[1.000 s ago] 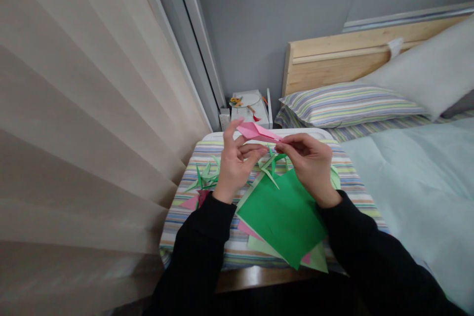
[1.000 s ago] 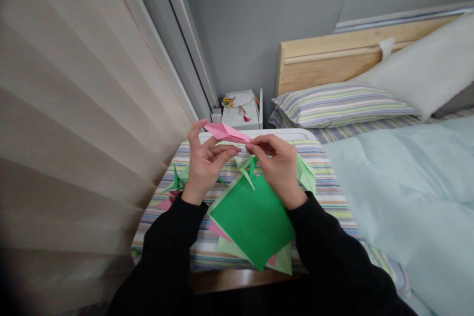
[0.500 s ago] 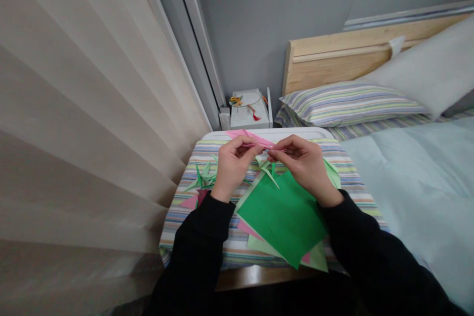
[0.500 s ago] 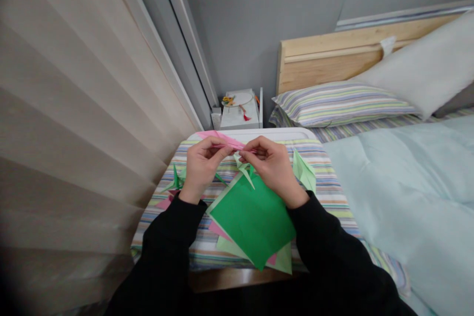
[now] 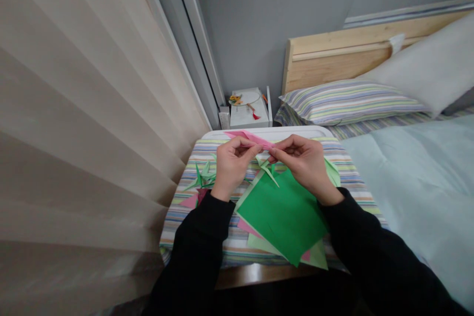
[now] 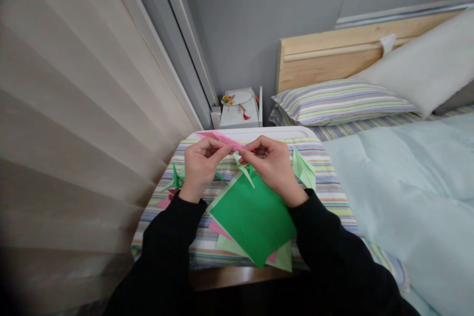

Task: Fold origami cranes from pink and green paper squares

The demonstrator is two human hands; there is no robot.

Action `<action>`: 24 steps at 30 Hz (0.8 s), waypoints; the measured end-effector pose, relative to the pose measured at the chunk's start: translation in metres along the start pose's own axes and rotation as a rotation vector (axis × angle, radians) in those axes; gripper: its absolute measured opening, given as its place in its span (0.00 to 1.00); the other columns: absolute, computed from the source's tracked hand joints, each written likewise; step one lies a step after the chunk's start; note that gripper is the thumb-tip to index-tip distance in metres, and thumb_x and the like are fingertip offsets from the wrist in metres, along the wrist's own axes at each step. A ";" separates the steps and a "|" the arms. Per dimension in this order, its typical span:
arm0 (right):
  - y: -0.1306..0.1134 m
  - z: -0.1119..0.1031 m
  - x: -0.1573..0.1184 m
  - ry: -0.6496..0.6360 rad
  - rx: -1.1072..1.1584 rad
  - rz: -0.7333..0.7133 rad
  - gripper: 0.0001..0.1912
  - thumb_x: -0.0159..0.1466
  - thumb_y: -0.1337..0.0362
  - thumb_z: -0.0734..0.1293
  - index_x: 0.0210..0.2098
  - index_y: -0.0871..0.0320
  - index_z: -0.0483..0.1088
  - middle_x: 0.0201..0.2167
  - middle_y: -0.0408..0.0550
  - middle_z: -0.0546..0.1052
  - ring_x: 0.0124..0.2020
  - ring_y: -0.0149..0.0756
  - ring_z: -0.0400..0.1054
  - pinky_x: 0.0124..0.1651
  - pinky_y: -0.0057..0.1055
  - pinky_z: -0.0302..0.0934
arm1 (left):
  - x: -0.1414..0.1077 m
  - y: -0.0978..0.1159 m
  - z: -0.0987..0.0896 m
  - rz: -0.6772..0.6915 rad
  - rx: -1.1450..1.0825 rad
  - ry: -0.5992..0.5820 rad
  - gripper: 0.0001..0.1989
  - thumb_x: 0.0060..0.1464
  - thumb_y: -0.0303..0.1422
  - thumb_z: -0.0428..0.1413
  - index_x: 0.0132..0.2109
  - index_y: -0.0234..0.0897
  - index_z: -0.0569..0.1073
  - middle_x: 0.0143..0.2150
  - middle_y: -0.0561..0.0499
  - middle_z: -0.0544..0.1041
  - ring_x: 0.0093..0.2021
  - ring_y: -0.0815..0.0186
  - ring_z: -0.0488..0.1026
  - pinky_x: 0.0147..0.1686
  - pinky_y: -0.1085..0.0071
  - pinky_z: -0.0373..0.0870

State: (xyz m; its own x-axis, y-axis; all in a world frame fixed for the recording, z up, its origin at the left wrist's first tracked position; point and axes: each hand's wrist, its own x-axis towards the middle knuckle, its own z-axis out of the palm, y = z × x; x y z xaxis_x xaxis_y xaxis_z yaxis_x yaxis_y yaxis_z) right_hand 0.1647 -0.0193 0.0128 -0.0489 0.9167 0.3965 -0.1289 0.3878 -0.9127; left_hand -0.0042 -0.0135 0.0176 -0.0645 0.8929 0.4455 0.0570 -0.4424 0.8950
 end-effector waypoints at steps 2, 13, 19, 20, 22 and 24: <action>0.000 0.001 -0.001 0.004 0.014 0.004 0.15 0.56 0.56 0.79 0.26 0.58 0.73 0.22 0.46 0.80 0.24 0.36 0.77 0.29 0.31 0.72 | -0.001 0.000 0.001 0.007 0.000 0.010 0.08 0.49 0.33 0.69 0.29 0.34 0.78 0.28 0.50 0.81 0.29 0.66 0.78 0.33 0.71 0.75; 0.000 0.007 -0.001 -0.027 0.140 0.033 0.16 0.59 0.59 0.76 0.33 0.54 0.64 0.23 0.38 0.76 0.25 0.34 0.78 0.32 0.31 0.74 | 0.000 -0.002 0.002 0.025 0.004 0.074 0.09 0.48 0.32 0.69 0.28 0.34 0.77 0.27 0.51 0.79 0.27 0.67 0.77 0.29 0.72 0.73; 0.002 0.004 -0.002 -0.038 0.096 -0.011 0.09 0.66 0.57 0.70 0.36 0.55 0.70 0.26 0.42 0.79 0.29 0.35 0.80 0.36 0.33 0.76 | 0.003 -0.003 -0.001 0.028 0.007 0.098 0.09 0.48 0.32 0.69 0.28 0.34 0.76 0.26 0.51 0.79 0.27 0.67 0.76 0.29 0.72 0.72; 0.002 0.003 -0.003 -0.035 0.084 -0.017 0.08 0.66 0.57 0.69 0.36 0.56 0.71 0.27 0.42 0.79 0.30 0.35 0.80 0.37 0.32 0.75 | 0.004 -0.003 -0.001 0.034 0.001 0.107 0.09 0.47 0.32 0.68 0.28 0.34 0.76 0.26 0.51 0.79 0.27 0.68 0.76 0.29 0.73 0.72; 0.001 0.001 -0.003 -0.038 0.076 -0.021 0.07 0.65 0.59 0.70 0.37 0.57 0.73 0.29 0.44 0.80 0.32 0.36 0.80 0.38 0.32 0.75 | 0.004 -0.004 -0.002 0.044 -0.007 0.120 0.10 0.48 0.31 0.68 0.28 0.34 0.75 0.26 0.52 0.78 0.27 0.69 0.75 0.29 0.74 0.71; 0.001 0.001 -0.003 -0.036 0.071 -0.015 0.07 0.63 0.60 0.73 0.37 0.57 0.74 0.30 0.44 0.80 0.32 0.36 0.80 0.38 0.32 0.75 | 0.004 -0.004 -0.002 0.048 -0.007 0.121 0.10 0.48 0.32 0.68 0.28 0.34 0.75 0.26 0.52 0.78 0.27 0.69 0.75 0.28 0.74 0.70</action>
State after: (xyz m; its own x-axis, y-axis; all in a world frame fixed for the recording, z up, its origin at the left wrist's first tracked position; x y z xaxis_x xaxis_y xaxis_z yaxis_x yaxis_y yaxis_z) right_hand 0.1638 -0.0220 0.0104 -0.0817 0.9062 0.4149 -0.1998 0.3930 -0.8976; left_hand -0.0062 -0.0079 0.0159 -0.1814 0.8542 0.4873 0.0560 -0.4858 0.8723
